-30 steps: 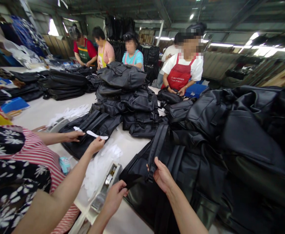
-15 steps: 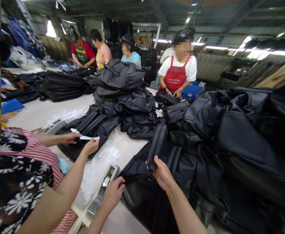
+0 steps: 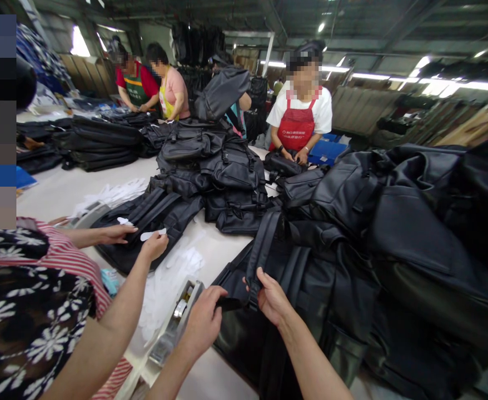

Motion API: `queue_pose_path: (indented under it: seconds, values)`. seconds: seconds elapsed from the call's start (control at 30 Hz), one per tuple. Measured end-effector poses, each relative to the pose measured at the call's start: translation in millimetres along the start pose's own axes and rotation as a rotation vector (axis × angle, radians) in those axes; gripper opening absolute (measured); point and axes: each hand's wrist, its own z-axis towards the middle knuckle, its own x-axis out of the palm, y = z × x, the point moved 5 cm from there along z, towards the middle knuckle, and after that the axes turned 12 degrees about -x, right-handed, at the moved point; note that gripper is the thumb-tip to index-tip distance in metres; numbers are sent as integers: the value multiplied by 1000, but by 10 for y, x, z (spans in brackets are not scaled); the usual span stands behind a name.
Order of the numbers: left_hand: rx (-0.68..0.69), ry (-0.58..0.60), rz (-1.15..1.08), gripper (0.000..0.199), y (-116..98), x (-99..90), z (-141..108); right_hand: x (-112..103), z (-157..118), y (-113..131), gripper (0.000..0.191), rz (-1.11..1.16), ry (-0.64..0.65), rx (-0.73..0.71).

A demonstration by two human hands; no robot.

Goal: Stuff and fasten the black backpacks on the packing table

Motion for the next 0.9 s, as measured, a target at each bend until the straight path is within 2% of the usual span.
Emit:
queue_pose_path:
  seconds: [0.17,0.3,0.37,0.43,0.5,0.53,0.6,0.73,0.77,0.9]
  values:
    - [-49,26,-11,45,249,29,78,-47,43,-41,43,20,-40,-17]
    - [-99,153,45,41,390,165,281,-46,147,12,40,8,-123,-66]
    - [-106,164,111,29,408,216,410,13,170,53,38,-16,-68,-77]
    - [-82,173,141,24,377,248,507,102,153,72,36,-105,72,-48]
    - [-42,245,108,23,322,275,541,155,118,82,35,-234,186,-22]
    - [-30,296,74,24,299,281,536,157,110,97,34,-281,203,-29]
    - [-57,383,-18,30,295,268,509,115,125,156,32,-294,157,-79]
    - [-143,440,-142,57,375,220,478,55,209,282,30,-153,85,-126]
    - [-145,432,-130,54,388,218,484,72,228,307,29,-124,93,-121]
    - [-154,371,-111,18,374,219,543,240,280,433,24,-61,132,-123]
